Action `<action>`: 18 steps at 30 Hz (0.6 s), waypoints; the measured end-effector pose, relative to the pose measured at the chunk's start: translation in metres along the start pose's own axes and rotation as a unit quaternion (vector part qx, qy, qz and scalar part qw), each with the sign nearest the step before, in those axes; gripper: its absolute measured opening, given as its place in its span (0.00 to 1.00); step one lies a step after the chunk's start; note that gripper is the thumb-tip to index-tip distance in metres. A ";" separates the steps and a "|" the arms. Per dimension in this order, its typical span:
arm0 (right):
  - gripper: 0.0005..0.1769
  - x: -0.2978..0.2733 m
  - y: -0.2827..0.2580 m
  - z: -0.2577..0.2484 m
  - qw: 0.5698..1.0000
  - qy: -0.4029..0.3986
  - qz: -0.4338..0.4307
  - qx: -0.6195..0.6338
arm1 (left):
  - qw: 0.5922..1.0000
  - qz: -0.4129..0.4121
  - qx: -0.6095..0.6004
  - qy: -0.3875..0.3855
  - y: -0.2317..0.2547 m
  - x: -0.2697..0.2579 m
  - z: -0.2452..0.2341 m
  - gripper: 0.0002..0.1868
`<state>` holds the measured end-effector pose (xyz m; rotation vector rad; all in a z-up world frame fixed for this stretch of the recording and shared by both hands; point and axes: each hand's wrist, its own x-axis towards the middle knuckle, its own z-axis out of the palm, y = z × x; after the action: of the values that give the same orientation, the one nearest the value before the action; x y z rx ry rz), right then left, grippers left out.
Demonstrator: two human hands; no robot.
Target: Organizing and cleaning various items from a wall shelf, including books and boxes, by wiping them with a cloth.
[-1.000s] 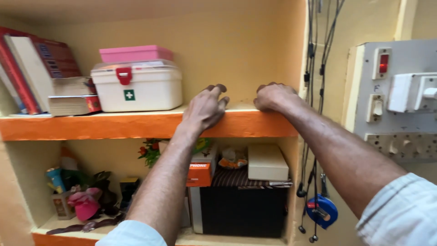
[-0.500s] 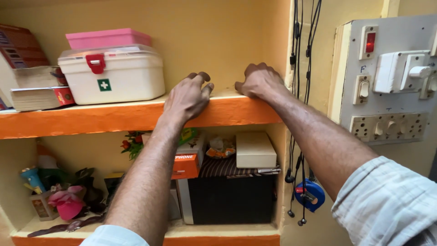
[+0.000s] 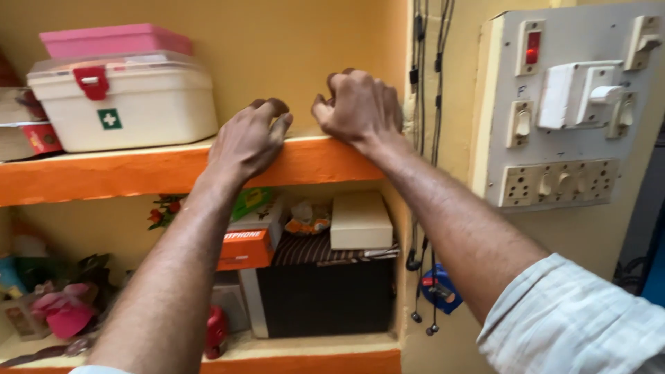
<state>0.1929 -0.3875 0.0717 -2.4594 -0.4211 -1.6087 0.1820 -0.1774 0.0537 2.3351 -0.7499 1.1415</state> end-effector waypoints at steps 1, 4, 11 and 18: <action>0.14 -0.001 0.002 0.000 1.000 0.018 -0.016 0.003 | 1.000 0.001 0.005 0.000 0.001 0.001 0.001 0.19; 0.12 -0.005 -0.001 -0.005 0.998 0.050 -0.044 0.010 | 1.000 -0.002 0.012 0.001 0.005 0.002 0.001 0.19; 0.14 -0.013 -0.017 -0.018 0.983 0.154 -0.091 0.026 | 0.997 0.067 0.020 0.018 0.000 -0.001 0.004 0.17; 0.13 -0.028 -0.096 -0.036 0.961 0.212 -0.117 0.132 | 0.986 0.055 0.007 0.158 0.012 -0.055 -0.039 0.12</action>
<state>0.1200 -0.3111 0.0590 -1.8618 -0.8173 -1.9584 0.1231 -0.1483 0.0331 2.0726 -0.7620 1.5228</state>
